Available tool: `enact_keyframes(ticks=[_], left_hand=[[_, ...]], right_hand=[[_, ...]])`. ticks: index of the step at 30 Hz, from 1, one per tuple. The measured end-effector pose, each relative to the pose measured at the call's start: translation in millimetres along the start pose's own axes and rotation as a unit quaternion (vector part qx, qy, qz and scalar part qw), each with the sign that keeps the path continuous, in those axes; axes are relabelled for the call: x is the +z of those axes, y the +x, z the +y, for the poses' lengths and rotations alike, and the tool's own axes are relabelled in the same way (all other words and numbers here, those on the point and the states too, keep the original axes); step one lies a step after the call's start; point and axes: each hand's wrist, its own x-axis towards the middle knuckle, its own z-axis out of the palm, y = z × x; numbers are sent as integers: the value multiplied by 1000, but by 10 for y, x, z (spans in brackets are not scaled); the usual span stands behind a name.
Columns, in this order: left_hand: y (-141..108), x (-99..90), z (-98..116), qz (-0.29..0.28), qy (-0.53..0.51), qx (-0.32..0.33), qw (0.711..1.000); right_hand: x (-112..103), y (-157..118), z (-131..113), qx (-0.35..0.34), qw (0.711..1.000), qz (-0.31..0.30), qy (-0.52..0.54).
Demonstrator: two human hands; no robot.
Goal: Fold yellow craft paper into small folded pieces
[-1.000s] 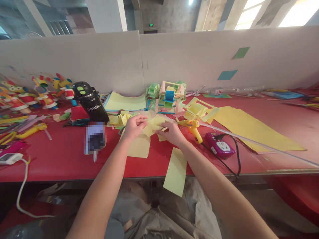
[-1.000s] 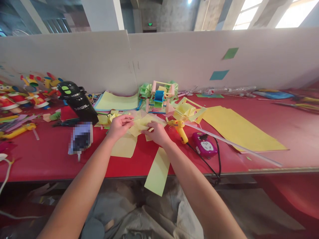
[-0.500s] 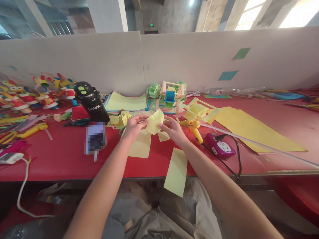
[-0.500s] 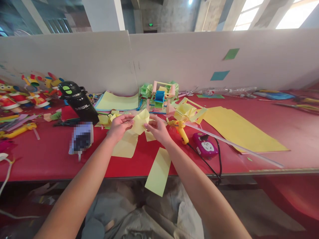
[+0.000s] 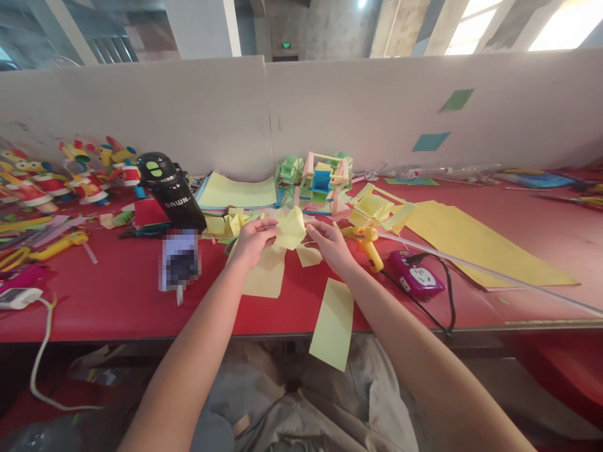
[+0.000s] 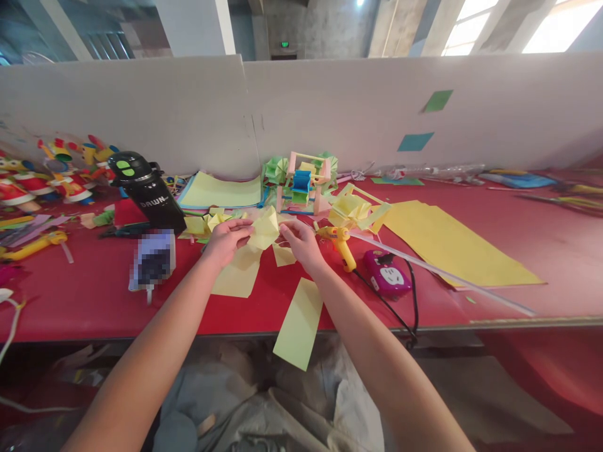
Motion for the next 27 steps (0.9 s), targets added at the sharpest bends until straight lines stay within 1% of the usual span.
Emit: enact_keyframes(ticks=[2,4,7,10,14,20,23,27], left_hand=[[8,-12,-7,7,-1,-3,1000],[16,-22,-16,7,-2,-4,1000],[24,-26,-27,6,-3,-1,1000],[29,-18,-32,1,-12,2,1000],[31,-11,-40,-39,-12,4,999],[-40,5,-21,-81,-8,-1,997],[-92,28,10,-117,-11,-21,993],[-101,46,26,-175,-28,-65,982]], right_hand=[[-11,4,-2,6,1000,26,7],[-16,6,-6,9,999,37,9],[-5,0,-10,7,1000,12,-5],[10,-15,-7,-12,999,-19,-39],[14,-27,3,-27,997,-31,-62],[-4,8,29,-17,998,-11,-65],[-21,34,54,-28,996,5,-81],[-34,53,77,-31,993,28,-113]])
